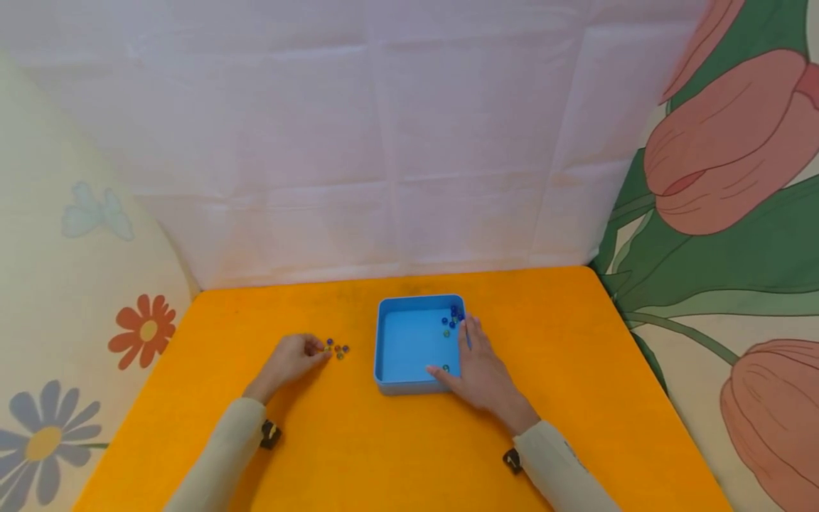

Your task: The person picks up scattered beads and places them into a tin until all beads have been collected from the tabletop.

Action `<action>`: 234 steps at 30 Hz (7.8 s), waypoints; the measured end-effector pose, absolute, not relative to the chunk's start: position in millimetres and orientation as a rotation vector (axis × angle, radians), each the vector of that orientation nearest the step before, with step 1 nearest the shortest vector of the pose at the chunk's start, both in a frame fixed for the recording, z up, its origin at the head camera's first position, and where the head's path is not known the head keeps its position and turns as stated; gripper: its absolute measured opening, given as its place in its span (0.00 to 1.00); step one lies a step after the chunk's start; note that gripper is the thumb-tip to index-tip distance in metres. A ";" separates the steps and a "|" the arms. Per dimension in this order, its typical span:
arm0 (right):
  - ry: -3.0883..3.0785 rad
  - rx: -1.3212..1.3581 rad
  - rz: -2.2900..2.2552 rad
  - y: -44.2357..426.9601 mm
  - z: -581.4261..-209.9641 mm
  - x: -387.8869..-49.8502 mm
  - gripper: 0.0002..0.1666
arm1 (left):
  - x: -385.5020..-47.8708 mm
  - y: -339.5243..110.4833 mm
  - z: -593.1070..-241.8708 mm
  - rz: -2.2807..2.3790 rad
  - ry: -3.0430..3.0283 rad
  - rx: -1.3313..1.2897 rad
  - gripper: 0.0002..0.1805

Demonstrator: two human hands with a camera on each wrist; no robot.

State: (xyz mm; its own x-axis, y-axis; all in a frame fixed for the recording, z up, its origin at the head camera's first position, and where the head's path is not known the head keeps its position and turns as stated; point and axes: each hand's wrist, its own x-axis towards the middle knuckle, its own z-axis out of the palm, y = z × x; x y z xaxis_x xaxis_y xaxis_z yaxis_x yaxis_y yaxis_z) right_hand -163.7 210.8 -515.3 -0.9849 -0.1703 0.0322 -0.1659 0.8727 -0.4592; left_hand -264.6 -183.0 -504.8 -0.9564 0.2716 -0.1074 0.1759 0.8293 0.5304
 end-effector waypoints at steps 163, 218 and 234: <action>3.030 -0.262 -0.726 211.7 -514.1 -165.4 0.71 | -311.5 10.4 -447.3 1.119 2.707 0.728 0.14; 3.052 -0.267 -0.712 211.8 -515.2 -167.3 0.70 | -318.6 19.2 -456.7 1.061 2.594 0.644 0.14; 3.055 -0.273 -0.721 213.1 -515.7 -170.3 0.69 | -314.9 -14.5 -439.4 1.013 2.656 0.707 0.17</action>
